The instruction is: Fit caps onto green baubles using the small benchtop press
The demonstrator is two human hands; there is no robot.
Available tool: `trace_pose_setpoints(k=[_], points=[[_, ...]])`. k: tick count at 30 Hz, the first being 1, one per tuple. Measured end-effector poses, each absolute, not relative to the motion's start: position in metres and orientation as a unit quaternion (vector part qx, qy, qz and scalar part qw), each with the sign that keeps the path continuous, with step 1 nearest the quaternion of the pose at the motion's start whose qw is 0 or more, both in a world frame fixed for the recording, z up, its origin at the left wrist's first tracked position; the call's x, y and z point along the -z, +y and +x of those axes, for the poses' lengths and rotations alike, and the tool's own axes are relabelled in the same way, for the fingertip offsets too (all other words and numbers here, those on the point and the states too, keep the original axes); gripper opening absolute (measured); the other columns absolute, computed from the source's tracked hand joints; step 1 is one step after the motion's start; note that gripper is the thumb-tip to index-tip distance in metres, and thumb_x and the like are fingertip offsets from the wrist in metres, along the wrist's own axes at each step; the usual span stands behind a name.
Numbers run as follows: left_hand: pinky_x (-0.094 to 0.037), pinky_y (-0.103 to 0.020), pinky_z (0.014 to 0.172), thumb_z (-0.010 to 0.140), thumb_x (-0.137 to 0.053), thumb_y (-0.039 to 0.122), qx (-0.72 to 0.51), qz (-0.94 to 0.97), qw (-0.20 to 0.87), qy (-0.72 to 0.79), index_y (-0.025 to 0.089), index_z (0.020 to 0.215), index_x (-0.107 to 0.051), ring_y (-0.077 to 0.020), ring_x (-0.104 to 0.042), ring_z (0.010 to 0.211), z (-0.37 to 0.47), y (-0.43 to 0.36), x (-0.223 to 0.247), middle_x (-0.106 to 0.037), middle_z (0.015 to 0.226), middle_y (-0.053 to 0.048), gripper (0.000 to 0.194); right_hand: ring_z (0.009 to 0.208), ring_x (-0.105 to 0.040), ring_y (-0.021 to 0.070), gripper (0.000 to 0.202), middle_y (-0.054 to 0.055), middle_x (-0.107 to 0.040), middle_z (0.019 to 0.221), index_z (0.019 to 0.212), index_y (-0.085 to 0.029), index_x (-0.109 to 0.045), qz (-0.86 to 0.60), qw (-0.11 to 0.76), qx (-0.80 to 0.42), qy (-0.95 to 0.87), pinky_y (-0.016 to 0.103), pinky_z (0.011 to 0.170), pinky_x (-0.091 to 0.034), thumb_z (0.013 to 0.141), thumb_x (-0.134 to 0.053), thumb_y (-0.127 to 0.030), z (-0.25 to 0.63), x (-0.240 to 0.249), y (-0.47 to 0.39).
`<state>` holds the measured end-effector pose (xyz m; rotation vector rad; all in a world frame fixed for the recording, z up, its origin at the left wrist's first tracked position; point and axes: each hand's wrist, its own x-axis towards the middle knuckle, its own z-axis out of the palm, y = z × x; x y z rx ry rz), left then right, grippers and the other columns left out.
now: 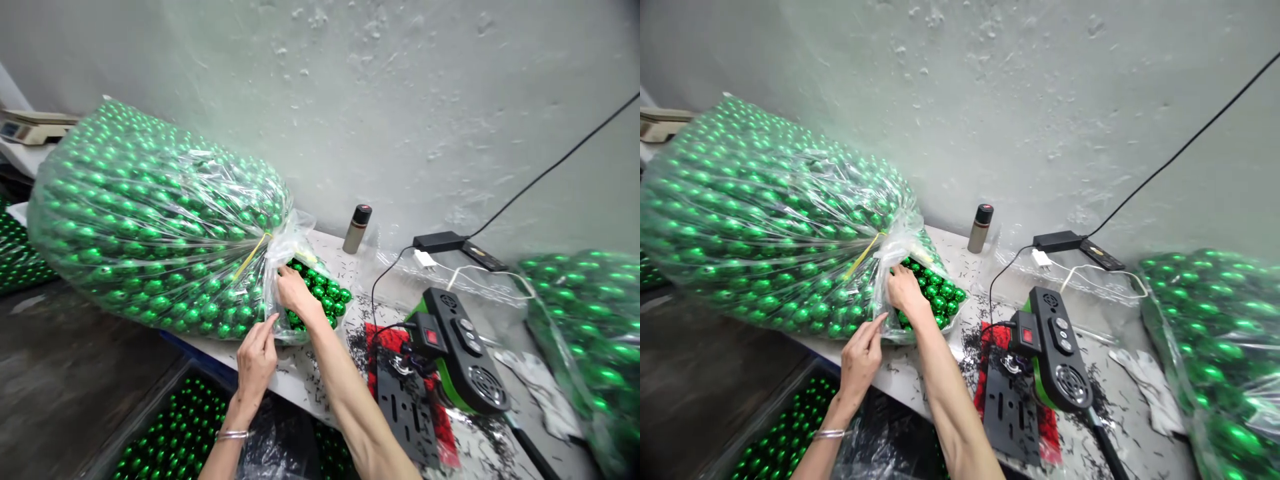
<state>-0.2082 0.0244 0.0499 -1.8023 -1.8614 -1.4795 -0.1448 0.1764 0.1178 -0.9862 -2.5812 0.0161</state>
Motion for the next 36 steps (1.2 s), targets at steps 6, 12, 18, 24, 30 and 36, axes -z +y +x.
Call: trace_pose_setpoints(k=[6, 12, 18, 24, 30, 36], points=[[-0.052, -0.026, 0.073, 0.098, -0.042, 0.014, 0.473, -0.613, 0.071, -0.628, 0.017, 0.117, -0.069, -0.0165, -0.067, 0.079, -0.209, 0.022, -0.048, -0.072, 0.088, -0.006, 0.033, 0.119, -0.060, 0.0230, 0.042, 0.013, -0.063, 0.132, 0.132, -0.018, -0.057, -0.428, 0.276, -0.020, -0.860, 0.039, 0.103, -0.047, 0.095, -0.036, -0.020, -0.095, -0.126, 0.141], [-0.051, -0.026, 0.073, 0.099, -0.043, 0.017, 0.449, -0.627, 0.092, -0.631, 0.017, 0.117, -0.070, -0.0164, -0.066, 0.074, -0.206, 0.021, -0.050, -0.071, 0.081, -0.005, 0.033, 0.115, -0.063, 0.0243, 0.038, 0.012, -0.069, 0.121, 0.128, -0.024, -0.061, -0.478, 0.378, -0.048, -0.792, 0.044, 0.100, -0.051, 0.096, -0.040, -0.025, -0.040, -0.075, 0.062], [-0.048, -0.028, 0.070, 0.101, -0.042, 0.022, 0.435, -0.633, 0.144, -0.624, 0.016, 0.117, -0.070, -0.0170, -0.066, 0.069, -0.190, 0.024, -0.058, -0.075, 0.082, -0.007, 0.032, 0.125, -0.059, 0.0245, 0.036, 0.011, -0.068, 0.122, 0.126, -0.024, -0.062, -0.458, 0.363, -0.054, -0.810, 0.046, 0.104, -0.051, 0.095, -0.045, -0.019, -0.030, -0.047, 0.028], [-0.045, -0.031, 0.073, 0.101, -0.050, 0.025, 0.437, -0.649, 0.190, -0.593, 0.014, 0.116, -0.069, -0.0191, -0.067, 0.075, -0.168, 0.039, -0.078, -0.075, 0.088, -0.009, 0.027, 0.123, -0.062, 0.0233, 0.039, 0.010, -0.068, 0.125, 0.131, -0.025, -0.059, -0.443, 0.384, -0.061, -0.808, 0.045, 0.101, -0.057, 0.096, -0.043, -0.018, -0.014, -0.055, 0.014], [-0.043, -0.036, 0.080, 0.099, -0.052, 0.023, 0.420, -0.677, 0.183, -0.576, 0.016, 0.107, -0.070, -0.0241, -0.064, 0.091, -0.155, 0.068, -0.100, -0.073, 0.100, -0.010, 0.022, 0.115, -0.068, 0.0219, 0.043, 0.008, -0.070, 0.123, 0.133, -0.026, -0.055, -0.435, 0.384, -0.058, -0.813, 0.040, 0.095, -0.062, 0.093, -0.047, -0.013, 0.015, -0.055, -0.037], [-0.044, -0.034, 0.080, 0.097, -0.056, 0.022, 0.312, -0.767, 0.114, -0.549, 0.017, 0.110, -0.069, -0.0225, -0.064, 0.091, -0.144, 0.084, -0.103, -0.072, 0.103, -0.009, 0.019, 0.106, -0.071, 0.0198, 0.040, 0.008, -0.072, 0.118, 0.131, -0.025, -0.058, -0.414, 0.376, -0.049, -0.827, 0.032, 0.090, -0.062, 0.093, -0.050, -0.016, 0.045, -0.053, -0.076]])
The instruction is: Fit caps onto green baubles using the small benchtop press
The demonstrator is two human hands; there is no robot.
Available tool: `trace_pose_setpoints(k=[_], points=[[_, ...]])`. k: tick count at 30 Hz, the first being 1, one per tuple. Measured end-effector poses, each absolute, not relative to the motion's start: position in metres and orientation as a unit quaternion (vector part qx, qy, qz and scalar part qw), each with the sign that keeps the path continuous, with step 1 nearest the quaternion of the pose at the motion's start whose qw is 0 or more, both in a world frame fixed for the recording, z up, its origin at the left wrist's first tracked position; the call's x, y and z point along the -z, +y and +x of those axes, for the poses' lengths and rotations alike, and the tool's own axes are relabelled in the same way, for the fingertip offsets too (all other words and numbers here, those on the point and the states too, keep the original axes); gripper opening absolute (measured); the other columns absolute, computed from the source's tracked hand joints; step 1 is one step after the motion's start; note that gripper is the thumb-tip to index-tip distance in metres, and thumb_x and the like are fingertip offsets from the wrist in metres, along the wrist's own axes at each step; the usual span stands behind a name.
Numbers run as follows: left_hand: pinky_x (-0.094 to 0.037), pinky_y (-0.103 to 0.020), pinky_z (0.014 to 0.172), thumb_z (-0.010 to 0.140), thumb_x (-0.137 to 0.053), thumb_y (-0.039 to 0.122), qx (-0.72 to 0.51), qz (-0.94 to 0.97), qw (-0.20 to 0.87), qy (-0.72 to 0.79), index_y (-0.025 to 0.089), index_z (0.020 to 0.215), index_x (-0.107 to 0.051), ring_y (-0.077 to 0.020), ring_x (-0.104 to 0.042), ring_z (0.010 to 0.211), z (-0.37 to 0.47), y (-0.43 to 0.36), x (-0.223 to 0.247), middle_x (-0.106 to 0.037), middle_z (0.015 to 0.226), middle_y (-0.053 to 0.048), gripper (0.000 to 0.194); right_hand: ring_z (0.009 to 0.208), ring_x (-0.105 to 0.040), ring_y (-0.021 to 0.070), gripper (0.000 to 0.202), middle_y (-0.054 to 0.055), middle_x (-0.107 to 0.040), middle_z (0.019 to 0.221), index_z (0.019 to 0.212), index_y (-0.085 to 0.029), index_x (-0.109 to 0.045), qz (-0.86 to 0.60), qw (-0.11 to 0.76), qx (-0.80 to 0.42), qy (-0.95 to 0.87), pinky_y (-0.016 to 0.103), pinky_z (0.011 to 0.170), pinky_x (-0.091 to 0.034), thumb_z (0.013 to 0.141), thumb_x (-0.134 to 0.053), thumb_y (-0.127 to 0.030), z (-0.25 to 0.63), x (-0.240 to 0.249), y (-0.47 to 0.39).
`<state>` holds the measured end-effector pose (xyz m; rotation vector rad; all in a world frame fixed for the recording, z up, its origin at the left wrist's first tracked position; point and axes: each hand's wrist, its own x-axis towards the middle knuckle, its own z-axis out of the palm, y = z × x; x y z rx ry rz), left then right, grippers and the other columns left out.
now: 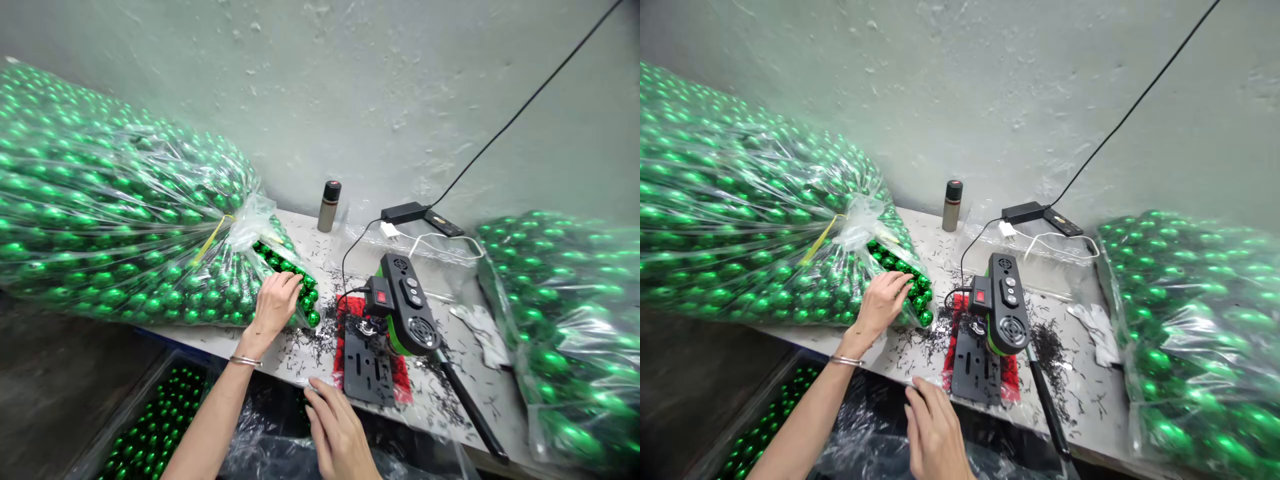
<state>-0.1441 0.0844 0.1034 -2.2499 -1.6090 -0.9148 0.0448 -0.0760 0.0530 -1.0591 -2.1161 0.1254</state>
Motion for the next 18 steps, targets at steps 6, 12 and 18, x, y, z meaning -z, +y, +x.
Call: trace_pose_setpoints(k=[6, 12, 18], points=[[-0.043, -0.041, 0.087, 0.090, -0.061, 0.017, 0.072, -0.799, 0.027, -0.596, 0.012, 0.117, -0.063, -0.0299, -0.064, 0.099, -0.129, 0.088, -0.107, -0.068, 0.110, -0.015, 0.028, 0.098, -0.074, 0.0157, 0.030, 0.007, -0.075, 0.112, 0.122, -0.022, -0.066, -0.398, 0.364, -0.017, -0.842, 0.022, 0.084, -0.061, 0.094, -0.053, -0.021, 0.087, -0.044, -0.098], [-0.044, -0.043, 0.089, 0.088, -0.060, 0.020, 0.084, -0.803, -0.007, -0.590, 0.010, 0.113, -0.065, -0.0333, -0.064, 0.100, -0.124, 0.089, -0.104, -0.070, 0.103, -0.018, 0.027, 0.103, -0.073, 0.0197, 0.035, 0.009, -0.073, 0.117, 0.126, -0.021, -0.064, -0.464, 0.372, -0.019, -0.804, 0.028, 0.086, -0.063, 0.094, -0.051, -0.019, 0.127, -0.046, -0.108], [-0.050, -0.037, 0.084, 0.086, -0.065, 0.035, 0.370, -0.666, -0.169, -0.625, 0.017, 0.124, -0.064, -0.0257, -0.066, 0.093, -0.145, 0.071, -0.108, -0.069, 0.112, -0.011, 0.042, 0.102, -0.073, 0.0185, 0.030, 0.009, -0.074, 0.110, 0.119, -0.019, -0.066, -0.498, 0.403, -0.030, -0.768, 0.028, 0.087, -0.064, 0.093, -0.051, -0.013, 0.135, -0.051, -0.097]])
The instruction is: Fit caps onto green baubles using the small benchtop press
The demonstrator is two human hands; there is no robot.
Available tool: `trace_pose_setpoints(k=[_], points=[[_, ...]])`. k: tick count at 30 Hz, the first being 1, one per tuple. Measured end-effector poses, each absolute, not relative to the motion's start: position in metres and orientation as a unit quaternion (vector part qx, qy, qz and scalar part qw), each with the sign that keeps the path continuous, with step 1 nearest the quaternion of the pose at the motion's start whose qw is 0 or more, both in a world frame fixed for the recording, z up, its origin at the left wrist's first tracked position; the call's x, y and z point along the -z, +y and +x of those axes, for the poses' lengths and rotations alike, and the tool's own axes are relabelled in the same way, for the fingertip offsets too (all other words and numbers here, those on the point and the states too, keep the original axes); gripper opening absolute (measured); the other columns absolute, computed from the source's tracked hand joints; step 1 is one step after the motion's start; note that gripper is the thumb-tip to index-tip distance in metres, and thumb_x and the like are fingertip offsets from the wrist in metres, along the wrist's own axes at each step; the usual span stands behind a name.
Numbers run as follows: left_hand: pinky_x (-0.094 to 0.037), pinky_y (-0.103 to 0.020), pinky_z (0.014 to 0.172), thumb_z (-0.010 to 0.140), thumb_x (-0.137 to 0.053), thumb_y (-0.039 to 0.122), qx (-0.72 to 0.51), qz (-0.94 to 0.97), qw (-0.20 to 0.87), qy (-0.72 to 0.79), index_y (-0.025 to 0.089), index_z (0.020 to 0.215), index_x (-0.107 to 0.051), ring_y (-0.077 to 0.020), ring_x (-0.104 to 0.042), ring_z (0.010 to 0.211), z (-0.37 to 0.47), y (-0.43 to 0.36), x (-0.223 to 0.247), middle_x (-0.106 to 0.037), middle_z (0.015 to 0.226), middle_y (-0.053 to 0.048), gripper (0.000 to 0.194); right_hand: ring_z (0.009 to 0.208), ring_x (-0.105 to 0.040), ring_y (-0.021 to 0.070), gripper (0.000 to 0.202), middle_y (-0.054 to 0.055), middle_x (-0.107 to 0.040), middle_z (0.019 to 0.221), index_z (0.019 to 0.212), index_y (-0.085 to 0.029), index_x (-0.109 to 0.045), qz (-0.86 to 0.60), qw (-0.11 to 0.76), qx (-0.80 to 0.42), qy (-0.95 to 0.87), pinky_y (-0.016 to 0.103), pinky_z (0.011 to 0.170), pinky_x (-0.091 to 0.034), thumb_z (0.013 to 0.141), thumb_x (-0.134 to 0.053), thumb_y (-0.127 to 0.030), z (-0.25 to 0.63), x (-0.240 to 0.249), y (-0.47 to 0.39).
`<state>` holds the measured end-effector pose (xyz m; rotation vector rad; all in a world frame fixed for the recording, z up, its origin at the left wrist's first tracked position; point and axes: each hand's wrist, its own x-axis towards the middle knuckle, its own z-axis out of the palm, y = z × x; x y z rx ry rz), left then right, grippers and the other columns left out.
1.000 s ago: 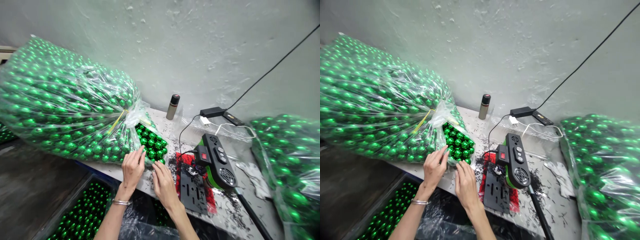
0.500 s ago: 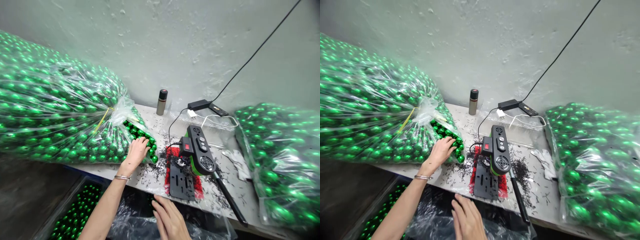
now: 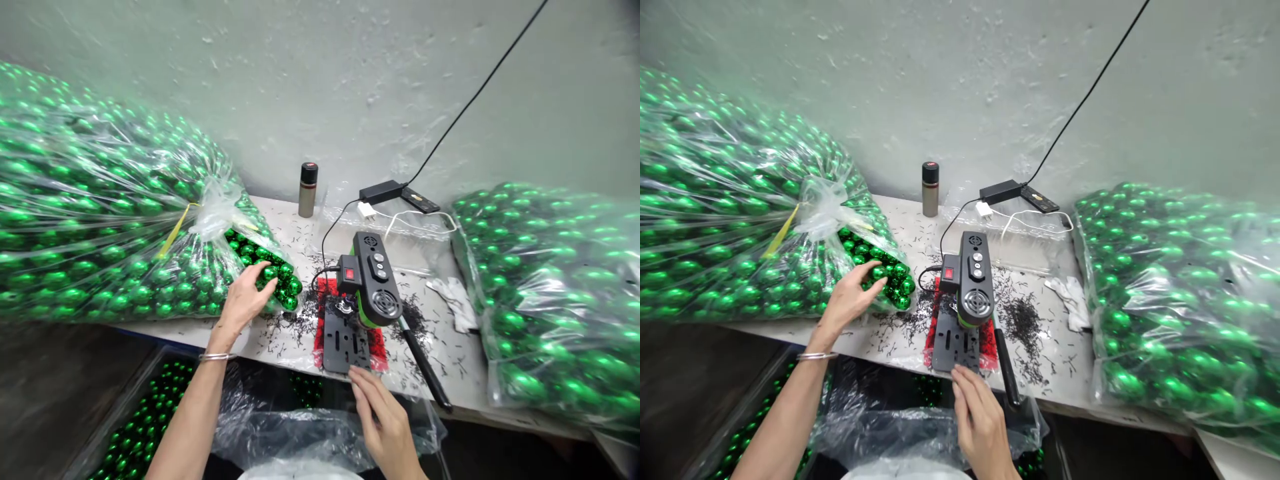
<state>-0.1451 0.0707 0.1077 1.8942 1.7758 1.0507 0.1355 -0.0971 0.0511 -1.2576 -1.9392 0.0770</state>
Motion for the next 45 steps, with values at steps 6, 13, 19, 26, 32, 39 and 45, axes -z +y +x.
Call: trace_pose_setpoints(k=[6, 13, 19, 26, 32, 39, 45], points=[[-0.055, -0.024, 0.068, 0.081, -0.073, 0.038, -0.580, 0.335, 0.604, 0.432, 0.018, 0.127, -0.063, -0.0167, -0.068, 0.082, -0.127, 0.015, -0.104, -0.072, 0.101, -0.007, 0.051, 0.101, -0.073, 0.0169, 0.027, 0.009, -0.074, 0.108, 0.115, -0.018, -0.067, -0.502, 0.417, -0.052, -0.756, 0.028, 0.088, -0.063, 0.093, -0.052, -0.012, 0.138, -0.043, -0.094], [-0.058, -0.023, 0.073, 0.080, -0.076, 0.020, -0.502, 0.148, 0.775, 0.354, 0.019, 0.122, -0.067, -0.0163, -0.072, 0.086, -0.077, -0.022, -0.074, -0.074, 0.101, -0.008, 0.043, 0.103, -0.072, 0.0182, 0.034, 0.009, -0.074, 0.110, 0.119, -0.022, -0.066, -0.508, 0.430, -0.092, -0.740, 0.030, 0.089, -0.063, 0.092, -0.052, -0.009, 0.131, -0.052, -0.105], [-0.056, -0.024, 0.074, 0.074, -0.084, 0.032, -0.405, 0.239, 0.793, 0.386, 0.021, 0.119, -0.072, -0.0175, -0.068, 0.090, -0.058, -0.043, -0.060, -0.072, 0.111, -0.008, 0.048, 0.111, -0.069, 0.0207, 0.049, 0.014, -0.066, 0.126, 0.142, -0.022, -0.048, -0.541, 0.447, -0.082, -0.708, 0.034, 0.089, -0.063, 0.093, -0.052, -0.015, 0.109, -0.062, -0.096], [-0.050, -0.020, 0.059, 0.064, -0.090, 0.043, -0.358, 0.249, 0.806, 0.401, 0.016, 0.113, -0.072, -0.0082, -0.059, 0.063, -0.049, -0.049, -0.051, -0.070, 0.089, -0.004, 0.059, 0.106, -0.068, 0.0178, 0.037, 0.008, -0.071, 0.114, 0.129, -0.024, -0.058, -0.487, 0.406, -0.127, -0.763, 0.033, 0.091, -0.060, 0.093, -0.056, -0.018, 0.107, -0.070, -0.083], [-0.054, -0.020, 0.070, 0.059, -0.093, 0.044, -0.433, 0.182, 0.789, 0.395, 0.018, 0.106, -0.075, -0.0105, -0.065, 0.075, -0.035, -0.051, -0.053, -0.072, 0.090, -0.004, 0.056, 0.092, -0.070, 0.0173, 0.025, 0.009, -0.072, 0.103, 0.117, -0.020, -0.063, -0.557, 0.471, -0.136, -0.670, 0.029, 0.078, -0.061, 0.094, -0.055, -0.024, 0.101, -0.053, -0.089], [-0.054, -0.020, 0.070, 0.062, -0.093, 0.034, -0.461, 0.150, 0.791, 0.374, 0.019, 0.110, -0.075, -0.0097, -0.065, 0.072, -0.031, -0.046, -0.057, -0.074, 0.091, -0.004, 0.054, 0.104, -0.069, 0.0194, 0.026, 0.011, -0.071, 0.110, 0.117, -0.020, -0.065, -0.562, 0.486, -0.106, -0.660, 0.034, 0.088, -0.061, 0.095, -0.051, -0.023, 0.097, -0.048, -0.091], [-0.054, -0.023, 0.073, 0.057, -0.094, 0.038, -0.503, 0.176, 0.734, 0.421, 0.015, 0.086, -0.074, -0.0138, -0.068, 0.077, -0.027, -0.024, -0.053, -0.074, 0.086, -0.004, 0.042, 0.105, -0.069, 0.0186, 0.024, 0.011, -0.071, 0.111, 0.110, -0.020, -0.069, -0.552, 0.477, -0.078, -0.680, 0.033, 0.089, -0.061, 0.095, -0.050, -0.018, 0.115, -0.047, -0.096]])
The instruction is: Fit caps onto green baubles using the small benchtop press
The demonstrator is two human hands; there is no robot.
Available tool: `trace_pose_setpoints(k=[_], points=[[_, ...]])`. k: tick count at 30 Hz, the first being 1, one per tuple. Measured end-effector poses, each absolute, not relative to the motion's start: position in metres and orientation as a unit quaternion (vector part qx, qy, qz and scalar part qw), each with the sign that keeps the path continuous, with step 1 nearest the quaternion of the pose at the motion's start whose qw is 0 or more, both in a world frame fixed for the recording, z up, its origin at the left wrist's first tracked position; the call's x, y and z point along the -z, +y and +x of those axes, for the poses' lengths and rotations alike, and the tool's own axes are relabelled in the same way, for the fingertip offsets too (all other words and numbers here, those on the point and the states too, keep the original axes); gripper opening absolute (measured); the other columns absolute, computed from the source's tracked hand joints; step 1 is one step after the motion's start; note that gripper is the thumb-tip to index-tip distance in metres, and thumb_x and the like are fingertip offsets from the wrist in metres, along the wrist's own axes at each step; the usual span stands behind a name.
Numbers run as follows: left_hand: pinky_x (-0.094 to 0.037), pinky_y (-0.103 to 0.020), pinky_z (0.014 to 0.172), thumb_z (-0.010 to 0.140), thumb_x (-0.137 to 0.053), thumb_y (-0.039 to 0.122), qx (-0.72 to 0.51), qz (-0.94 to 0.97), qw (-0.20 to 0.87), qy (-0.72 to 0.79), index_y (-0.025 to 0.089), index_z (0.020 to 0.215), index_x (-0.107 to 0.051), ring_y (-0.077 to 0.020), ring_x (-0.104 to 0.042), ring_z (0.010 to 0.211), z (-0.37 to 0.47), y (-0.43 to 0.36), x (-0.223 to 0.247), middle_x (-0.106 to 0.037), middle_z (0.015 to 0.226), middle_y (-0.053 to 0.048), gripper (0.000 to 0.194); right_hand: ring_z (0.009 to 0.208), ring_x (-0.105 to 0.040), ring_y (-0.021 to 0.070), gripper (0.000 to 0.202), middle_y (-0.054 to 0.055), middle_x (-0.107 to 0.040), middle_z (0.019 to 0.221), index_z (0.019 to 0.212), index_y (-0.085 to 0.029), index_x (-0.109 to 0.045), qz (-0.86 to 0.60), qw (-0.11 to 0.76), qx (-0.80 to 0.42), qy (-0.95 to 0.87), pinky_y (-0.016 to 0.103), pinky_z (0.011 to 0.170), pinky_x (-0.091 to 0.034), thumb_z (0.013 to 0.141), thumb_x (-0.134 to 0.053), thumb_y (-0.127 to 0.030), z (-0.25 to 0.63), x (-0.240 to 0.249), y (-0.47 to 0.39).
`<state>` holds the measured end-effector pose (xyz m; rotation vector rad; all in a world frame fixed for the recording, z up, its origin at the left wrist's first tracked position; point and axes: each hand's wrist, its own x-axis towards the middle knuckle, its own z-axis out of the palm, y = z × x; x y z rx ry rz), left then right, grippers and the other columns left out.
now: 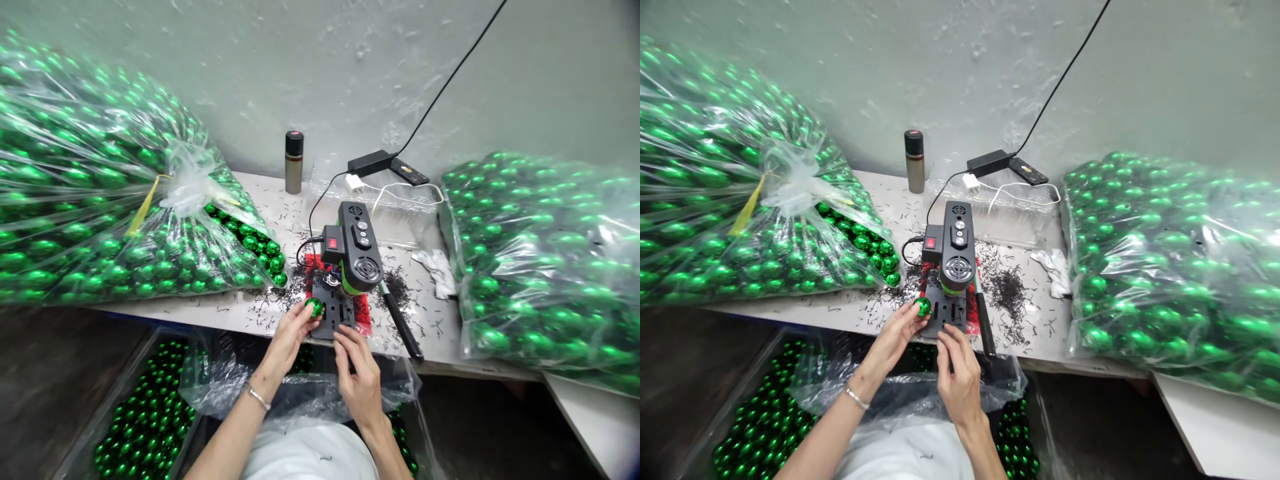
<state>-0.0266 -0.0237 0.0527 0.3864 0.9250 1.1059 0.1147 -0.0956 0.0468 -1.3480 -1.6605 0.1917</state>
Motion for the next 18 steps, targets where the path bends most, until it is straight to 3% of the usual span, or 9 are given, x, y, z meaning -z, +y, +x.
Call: trace_pose_setpoints(k=[6, 10, 13, 18], points=[[-0.050, -0.030, 0.082, 0.072, -0.082, 0.040, -0.474, 0.374, 0.619, 0.502, 0.019, 0.105, -0.073, -0.0187, -0.064, 0.086, -0.014, -0.008, -0.040, -0.074, 0.094, -0.005, 0.040, 0.102, -0.071, 0.0183, 0.024, 0.011, -0.072, 0.109, 0.110, -0.020, -0.068, -0.568, 0.465, -0.039, -0.677, 0.030, 0.084, -0.063, 0.094, -0.051, -0.014, 0.130, -0.046, -0.104], [-0.043, -0.041, 0.095, 0.079, -0.075, 0.036, -0.429, 0.557, 0.447, 0.553, 0.023, 0.110, -0.074, -0.0246, -0.060, 0.096, -0.008, -0.007, -0.030, -0.072, 0.098, -0.006, 0.034, 0.100, -0.072, 0.0192, 0.025, 0.011, -0.073, 0.107, 0.110, -0.020, -0.069, -0.571, 0.458, -0.022, -0.681, 0.031, 0.084, -0.063, 0.093, -0.052, -0.014, 0.135, -0.048, -0.108], [-0.039, -0.045, 0.098, 0.084, -0.072, 0.035, -0.398, 0.650, 0.354, 0.542, 0.025, 0.115, -0.071, -0.0275, -0.059, 0.103, -0.006, -0.008, -0.024, -0.071, 0.102, -0.007, 0.033, 0.102, -0.072, 0.0209, 0.027, 0.011, -0.073, 0.110, 0.114, -0.021, -0.068, -0.574, 0.461, -0.024, -0.676, 0.035, 0.088, -0.063, 0.094, -0.050, -0.017, 0.139, -0.051, -0.109], [-0.036, -0.046, 0.101, 0.088, -0.068, 0.036, -0.393, 0.716, 0.289, 0.499, 0.023, 0.114, -0.069, -0.0296, -0.058, 0.110, -0.003, -0.006, -0.018, -0.071, 0.115, -0.011, 0.029, 0.108, -0.068, 0.0228, 0.037, 0.011, -0.069, 0.116, 0.128, -0.023, -0.061, -0.585, 0.486, 0.014, -0.649, 0.038, 0.091, -0.061, 0.092, -0.054, -0.016, 0.151, -0.072, -0.107]])
